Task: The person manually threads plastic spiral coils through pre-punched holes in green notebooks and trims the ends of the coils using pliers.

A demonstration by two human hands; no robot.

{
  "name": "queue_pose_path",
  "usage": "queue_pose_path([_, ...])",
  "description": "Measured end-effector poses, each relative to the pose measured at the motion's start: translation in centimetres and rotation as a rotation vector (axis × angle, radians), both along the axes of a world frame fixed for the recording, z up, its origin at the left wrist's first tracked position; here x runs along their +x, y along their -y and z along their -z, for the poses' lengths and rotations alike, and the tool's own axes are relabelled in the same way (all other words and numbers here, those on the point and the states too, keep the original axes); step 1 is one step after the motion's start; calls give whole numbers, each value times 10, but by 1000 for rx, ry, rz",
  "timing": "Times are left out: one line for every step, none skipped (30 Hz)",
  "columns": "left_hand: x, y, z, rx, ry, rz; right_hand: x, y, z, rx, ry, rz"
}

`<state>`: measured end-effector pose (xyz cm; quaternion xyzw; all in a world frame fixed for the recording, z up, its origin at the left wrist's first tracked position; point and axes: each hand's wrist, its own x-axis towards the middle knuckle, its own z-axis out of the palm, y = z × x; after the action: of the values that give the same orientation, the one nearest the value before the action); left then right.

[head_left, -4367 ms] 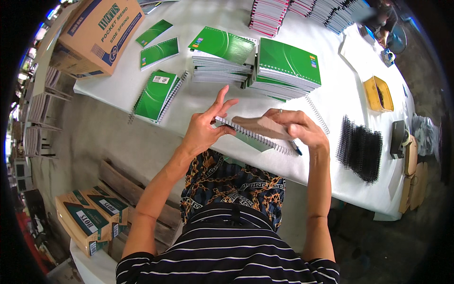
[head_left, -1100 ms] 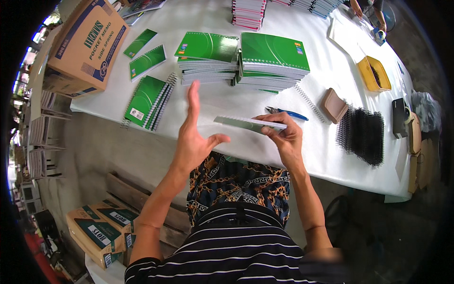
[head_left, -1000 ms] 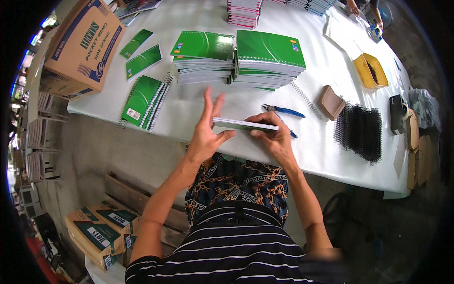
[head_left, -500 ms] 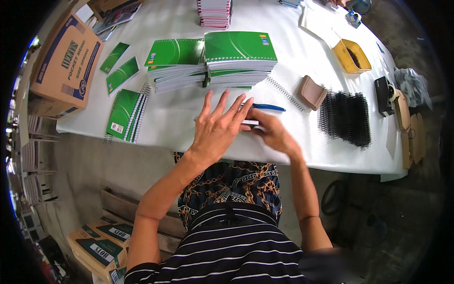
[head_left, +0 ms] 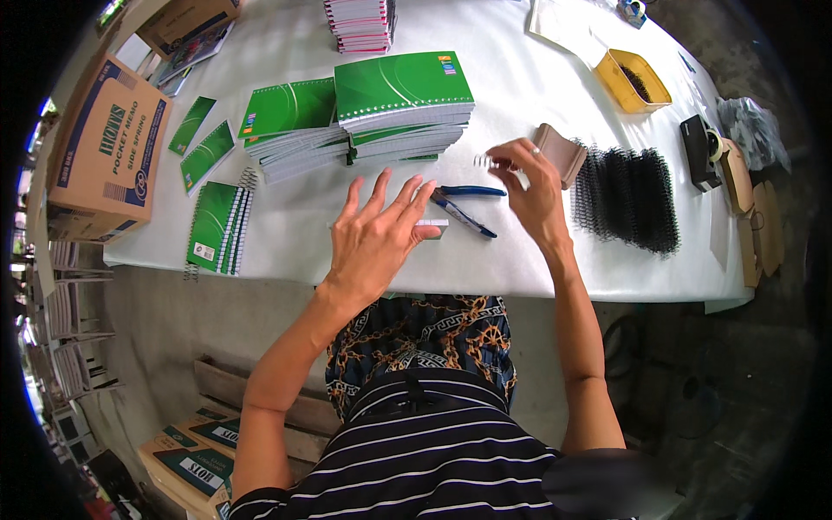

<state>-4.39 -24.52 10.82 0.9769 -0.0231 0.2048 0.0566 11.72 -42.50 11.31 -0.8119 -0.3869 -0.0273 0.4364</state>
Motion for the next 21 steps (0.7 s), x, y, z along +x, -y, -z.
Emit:
queue_pose_path([-1, -1, 1, 3, -6, -3, -15, 2, -8, 32, 24, -54])
queue_pose_path([-2, -3, 2, 6, -12, -8, -28, 3, -9, 64, 46, -109])
queue_pose_path([-1, -2, 1, 7, -12, -2, -37, 7, -9, 40, 42, -121])
queue_pose_path([0, -1, 0, 5, -16, 1, -45, 8, -6, 16, 37, -134])
queue_pose_path([0, 0, -1, 3, -22, 3, -49, 8, -1, 70, 42, -167])
queue_pose_path([0, 0, -3, 4, -26, 2, -51, 5, 4, 83, 55, -155])
queue_pose_path([0, 0, -3, 2, -28, 3, -54, 3, 9, 96, 68, -144])
queue_pose_path([1, 1, -3, -1, -30, 4, -55, 1, 12, 109, 80, -133])
queue_pose_path([1, 1, -4, -3, -33, 1, -55, -2, 15, 137, 66, -142])
queue_pose_path([1, 1, -4, -11, -37, 2, -55, -2, 15, 130, 55, -145])
queue_pose_path([1, 1, -4, -19, -42, 2, -56, -2, 14, 122, 44, -148])
queue_pose_path([1, 0, -5, -27, -44, 1, -56, -2, 13, 114, 36, -151])
queue_pose_path([0, 0, -5, -28, -45, 0, -55, -2, 12, 113, 12, -154])
queue_pose_path([0, 0, -6, -28, -47, 0, -54, -1, 10, 112, -12, -155])
queue_pose_path([0, 0, -5, -29, -49, 1, -54, 0, 9, 110, -36, -155])
queue_pose_path([0, 0, -5, -30, -48, 2, -54, 0, 9, 115, -44, -163])
queue_pose_path([0, 0, -5, -30, -47, 2, -54, 0, 8, 119, -51, -170])
queue_pose_path([0, 0, -5, -29, -48, 2, -54, 0, 8, 124, -59, -177])
queue_pose_path([0, 0, -4, -30, -48, 2, -54, 0, 7, 130, -79, -181])
queue_pose_path([0, -1, -4, -31, -49, 2, -55, 1, 7, 136, -100, -183])
queue_pose_path([0, -1, -3, -31, -49, 3, -54, 2, 6, 143, -119, -186])
